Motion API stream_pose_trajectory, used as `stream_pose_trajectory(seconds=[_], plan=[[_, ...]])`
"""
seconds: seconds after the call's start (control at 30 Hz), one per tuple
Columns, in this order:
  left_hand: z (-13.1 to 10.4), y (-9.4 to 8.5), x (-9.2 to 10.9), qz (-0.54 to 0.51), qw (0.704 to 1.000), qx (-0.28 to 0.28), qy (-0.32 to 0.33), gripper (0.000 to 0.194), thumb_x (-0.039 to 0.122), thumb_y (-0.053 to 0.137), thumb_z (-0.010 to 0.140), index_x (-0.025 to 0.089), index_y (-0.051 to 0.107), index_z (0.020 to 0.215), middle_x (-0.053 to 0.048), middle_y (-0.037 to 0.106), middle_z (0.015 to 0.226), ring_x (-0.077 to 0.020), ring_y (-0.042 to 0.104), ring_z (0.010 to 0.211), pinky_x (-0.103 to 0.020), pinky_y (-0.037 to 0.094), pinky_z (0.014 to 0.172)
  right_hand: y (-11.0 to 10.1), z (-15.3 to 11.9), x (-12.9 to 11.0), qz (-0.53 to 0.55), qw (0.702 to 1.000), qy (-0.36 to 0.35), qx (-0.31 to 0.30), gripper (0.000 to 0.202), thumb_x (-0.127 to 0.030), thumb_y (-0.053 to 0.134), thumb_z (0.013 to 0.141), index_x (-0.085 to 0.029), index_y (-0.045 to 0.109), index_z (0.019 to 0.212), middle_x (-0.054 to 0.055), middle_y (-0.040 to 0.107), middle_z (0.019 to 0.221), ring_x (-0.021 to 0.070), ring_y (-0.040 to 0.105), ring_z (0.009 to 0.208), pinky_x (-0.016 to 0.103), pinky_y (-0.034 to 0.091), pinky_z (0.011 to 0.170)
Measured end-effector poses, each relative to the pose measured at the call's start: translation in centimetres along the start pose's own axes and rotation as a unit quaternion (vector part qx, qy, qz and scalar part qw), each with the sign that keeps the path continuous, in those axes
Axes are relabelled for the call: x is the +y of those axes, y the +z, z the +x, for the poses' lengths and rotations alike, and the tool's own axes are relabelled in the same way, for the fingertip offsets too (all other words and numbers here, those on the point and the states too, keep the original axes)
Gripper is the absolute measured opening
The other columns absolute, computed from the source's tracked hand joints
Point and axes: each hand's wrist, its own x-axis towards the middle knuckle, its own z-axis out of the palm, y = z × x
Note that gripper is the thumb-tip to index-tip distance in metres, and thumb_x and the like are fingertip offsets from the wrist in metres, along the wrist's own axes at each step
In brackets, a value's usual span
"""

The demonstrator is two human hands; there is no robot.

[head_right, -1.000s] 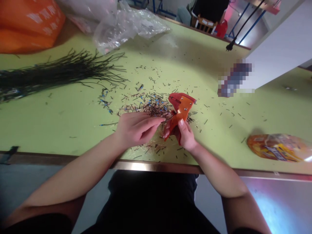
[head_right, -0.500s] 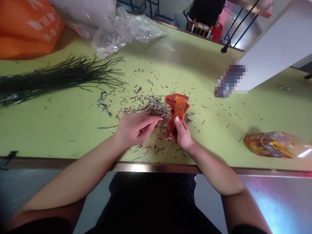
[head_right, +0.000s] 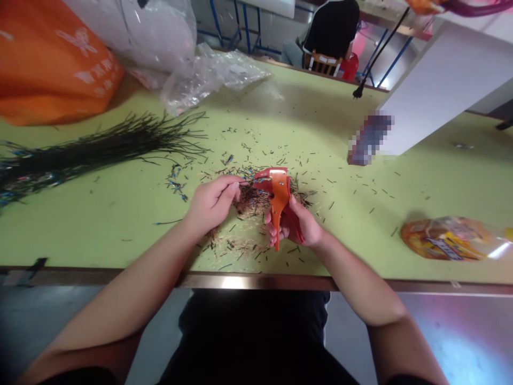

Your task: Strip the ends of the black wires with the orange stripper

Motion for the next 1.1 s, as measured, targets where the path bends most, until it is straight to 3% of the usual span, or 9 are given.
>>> stream_pose_trajectory(seconds=[0.23, 0.47, 0.63, 0.87, 1.1], plan=[[0.07, 0.61, -0.17, 0.016, 1.0, -0.022, -0.006, 0.039, 0.041, 0.042, 0.107, 0.02, 0.076, 0.106, -0.003, 0.078, 0.085, -0.0203, 0.073, 0.08, -0.032, 0.055, 0.08, -0.35, -0.05, 0.23, -0.013, 0.999, 0.02, -0.031, 0.081, -0.092, 0.056, 0.087, -0.014, 0.069, 0.106, 0.004, 0.069, 0.078, 0.0178, 0.072, 0.067, 0.033, 0.065, 0.067], [0.04, 0.89, -0.65, -0.015, 0.999, 0.041, 0.007, 0.041, 0.042, 0.041, 0.109, 0.019, 0.075, 0.109, -0.002, 0.075, 0.075, -0.0181, 0.07, 0.071, -0.03, 0.054, 0.074, -0.4, -0.27, 0.02, -0.011, 0.999, 0.012, -0.045, 0.077, -0.09, 0.057, 0.089, -0.017, 0.066, 0.109, 0.005, 0.071, 0.083, 0.0193, 0.075, 0.075, 0.033, 0.066, 0.07], [0.18, 0.81, -0.71, 0.013, 1.0, 0.022, 0.017, 0.041, 0.04, 0.041, 0.108, 0.019, 0.076, 0.109, -0.004, 0.079, 0.085, -0.0196, 0.073, 0.078, -0.032, 0.055, 0.077, 0.02, -0.33, -0.21, -0.038, 0.997, 0.016, -0.065, 0.079, -0.09, 0.057, 0.087, -0.016, 0.067, 0.111, 0.009, 0.073, 0.09, 0.0236, 0.077, 0.089, 0.037, 0.066, 0.078], [0.36, 0.77, -0.63, 0.038, 0.999, 0.002, 0.006, 0.042, 0.039, 0.04, 0.108, 0.02, 0.077, 0.113, -0.007, 0.083, 0.101, -0.0221, 0.077, 0.092, -0.033, 0.058, 0.087, -0.08, -0.55, -0.21, -0.018, 0.998, 0.01, -0.059, 0.076, -0.088, 0.062, 0.087, -0.015, 0.066, 0.108, 0.009, 0.075, 0.094, 0.0209, 0.077, 0.083, 0.033, 0.066, 0.076], [0.39, 0.63, -0.61, 0.045, 0.999, -0.004, 0.002, 0.045, 0.041, 0.039, 0.108, 0.02, 0.077, 0.115, -0.009, 0.083, 0.109, -0.0241, 0.077, 0.099, -0.036, 0.059, 0.093, 0.21, -0.52, 0.1, -0.04, 0.998, -0.02, -0.034, 0.075, -0.088, 0.057, 0.09, -0.015, 0.069, 0.104, 0.004, 0.071, 0.081, 0.0175, 0.074, 0.074, 0.032, 0.065, 0.071]])
